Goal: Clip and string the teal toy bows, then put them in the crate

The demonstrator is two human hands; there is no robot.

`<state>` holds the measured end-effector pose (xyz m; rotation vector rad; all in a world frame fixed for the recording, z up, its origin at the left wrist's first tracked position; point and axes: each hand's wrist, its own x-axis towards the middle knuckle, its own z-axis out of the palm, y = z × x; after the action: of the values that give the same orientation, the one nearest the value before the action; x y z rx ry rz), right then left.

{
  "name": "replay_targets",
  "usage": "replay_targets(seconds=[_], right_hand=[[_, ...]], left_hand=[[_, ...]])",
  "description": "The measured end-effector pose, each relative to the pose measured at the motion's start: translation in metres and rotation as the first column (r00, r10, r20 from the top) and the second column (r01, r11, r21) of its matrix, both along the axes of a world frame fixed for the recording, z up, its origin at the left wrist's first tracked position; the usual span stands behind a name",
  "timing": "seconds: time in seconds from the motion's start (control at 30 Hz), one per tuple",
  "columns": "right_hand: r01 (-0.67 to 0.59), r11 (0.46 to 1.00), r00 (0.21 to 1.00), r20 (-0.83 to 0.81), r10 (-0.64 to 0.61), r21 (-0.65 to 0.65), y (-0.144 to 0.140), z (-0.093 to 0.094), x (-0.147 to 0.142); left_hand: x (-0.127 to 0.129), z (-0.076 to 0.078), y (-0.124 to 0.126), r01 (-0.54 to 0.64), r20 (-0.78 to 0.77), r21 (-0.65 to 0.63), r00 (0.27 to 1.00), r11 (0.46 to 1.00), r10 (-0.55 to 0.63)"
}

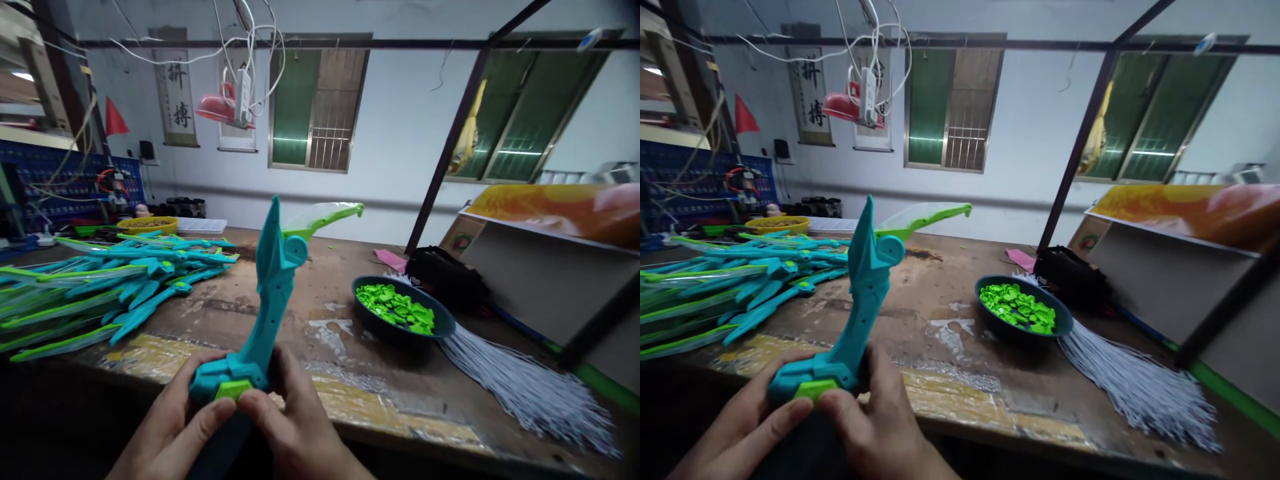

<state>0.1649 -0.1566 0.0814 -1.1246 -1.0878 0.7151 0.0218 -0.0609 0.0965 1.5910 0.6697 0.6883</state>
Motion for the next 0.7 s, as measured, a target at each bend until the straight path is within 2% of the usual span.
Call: replay_targets(seconds=[0.1,0.17,0.3,0.43,0.53,0.63,0.7], right_hand=[[-0.086,0.996,0.989,-0.12,0.083,-0.021,0.001,0.014,0.01],[-0.111,0.992,0.981,-0.164,0.102,-0.052,0.001,0.017,0.015],[-0.15,0.985,0.972,-0.194,0.13,-0.09,0.003,0.012,0.019],[-0.072,0.994,0.987,-0.149,0.06,-0.079,0.007,0.003,0.016],[-0.051,0.996,0.985,-0.166,0.038,-0.076,0.008,-0.003,0.012],[-0.072,0.995,0.971,-0.234,0.054,-0.067,0.006,-0.012,0.01],[-0.093,0.994,0.99,-0.116,0.085,-0.063,0.003,-0.02,0.02]], left_hand=[[0.007,0.008,0.002,0.129,0.056,-0.205,0.991,0.97,-0.12],[0.009,0.009,0.003,0.171,0.061,-0.241,0.985,0.955,-0.161],[0.01,0.003,0.0,0.145,0.034,-0.212,0.989,0.966,-0.14],[0.014,-0.005,-0.007,-0.012,-0.002,-0.087,1.0,0.996,0.012],[0.02,-0.013,-0.008,-0.039,0.002,-0.041,0.999,0.998,0.039],[0.019,-0.027,0.003,-0.039,0.019,-0.171,0.999,0.985,0.043],[0.014,-0.039,0.018,0.011,0.042,-0.318,0.999,0.948,0.002]])
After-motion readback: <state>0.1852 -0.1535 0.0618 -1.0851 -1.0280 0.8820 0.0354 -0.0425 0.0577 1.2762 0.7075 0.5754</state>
